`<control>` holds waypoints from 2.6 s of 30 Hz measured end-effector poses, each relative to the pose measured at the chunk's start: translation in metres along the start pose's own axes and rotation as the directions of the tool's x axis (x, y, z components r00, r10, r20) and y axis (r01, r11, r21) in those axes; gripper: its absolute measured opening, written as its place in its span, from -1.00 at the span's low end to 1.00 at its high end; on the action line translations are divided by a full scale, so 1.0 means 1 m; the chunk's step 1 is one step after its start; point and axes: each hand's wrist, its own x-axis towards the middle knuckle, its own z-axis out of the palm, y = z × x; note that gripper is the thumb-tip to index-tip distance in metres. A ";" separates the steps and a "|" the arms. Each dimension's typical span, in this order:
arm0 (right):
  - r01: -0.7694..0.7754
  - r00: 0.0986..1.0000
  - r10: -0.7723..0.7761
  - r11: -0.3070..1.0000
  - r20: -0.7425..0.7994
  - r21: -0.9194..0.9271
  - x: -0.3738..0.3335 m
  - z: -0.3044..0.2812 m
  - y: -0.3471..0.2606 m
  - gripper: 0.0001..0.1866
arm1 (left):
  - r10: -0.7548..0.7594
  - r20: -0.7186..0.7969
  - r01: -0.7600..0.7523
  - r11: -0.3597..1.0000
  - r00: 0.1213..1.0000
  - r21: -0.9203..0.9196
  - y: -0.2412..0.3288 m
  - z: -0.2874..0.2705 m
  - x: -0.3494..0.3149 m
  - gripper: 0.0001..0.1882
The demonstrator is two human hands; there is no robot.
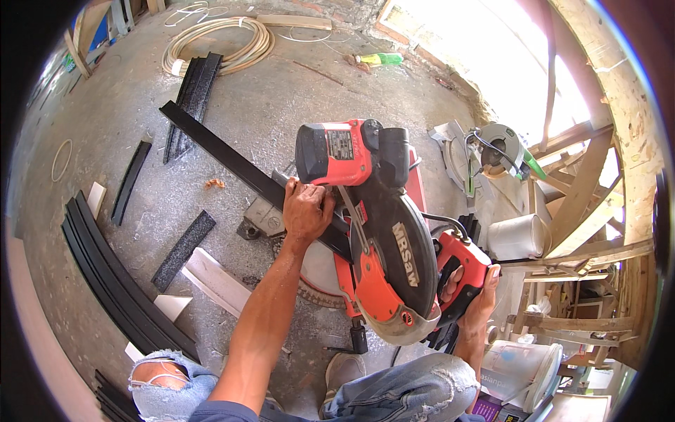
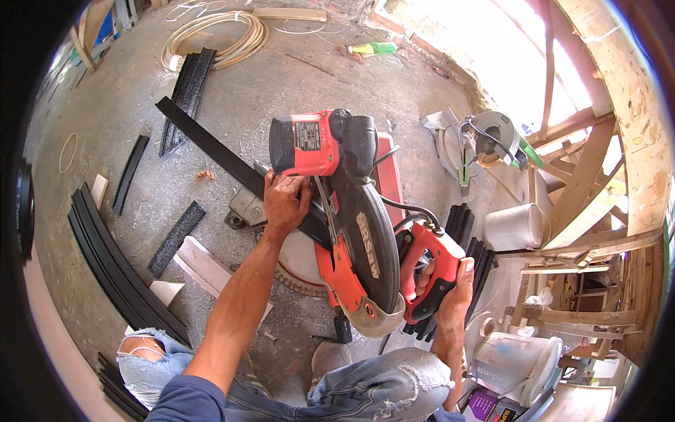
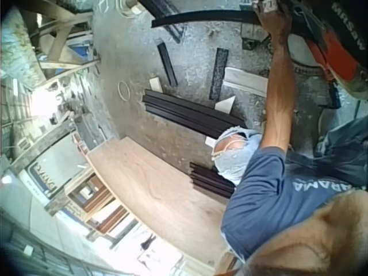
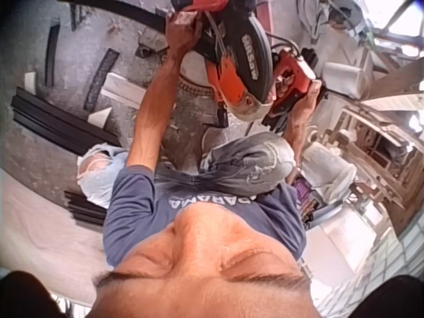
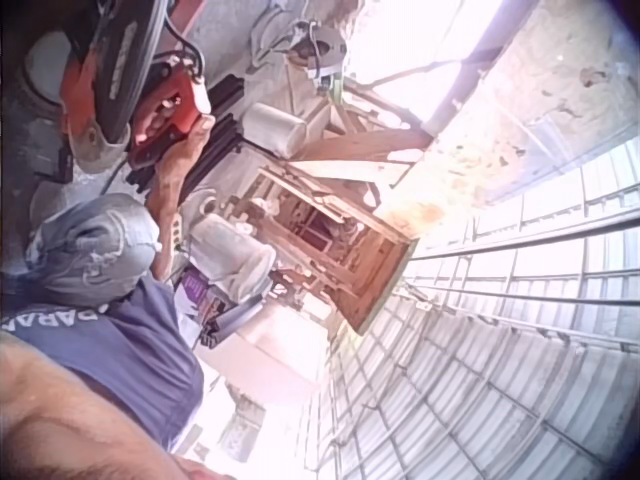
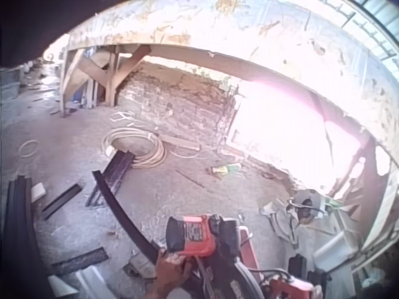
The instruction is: The person uses a miter saw to cut a black strip, picks up the cut piece, and places it with others on the floor.
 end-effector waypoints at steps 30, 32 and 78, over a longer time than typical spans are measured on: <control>0.015 1.000 -0.015 0.999 -0.011 0.052 -0.007 -0.008 0.020 -0.17 | -0.059 0.062 0.060 0.998 0.996 -0.015 0.002 -0.002 -0.002 -0.82; 0.042 0.999 -0.043 0.998 0.026 0.046 -0.007 -0.010 0.022 -0.16 | -0.059 0.058 0.061 0.998 0.997 -0.021 0.002 -0.002 -0.002 -0.82; 0.056 0.998 -0.056 0.997 0.015 0.053 -0.010 -0.015 0.033 -0.17 | -0.050 0.014 0.050 0.997 0.999 -0.050 0.001 0.003 -0.003 -0.83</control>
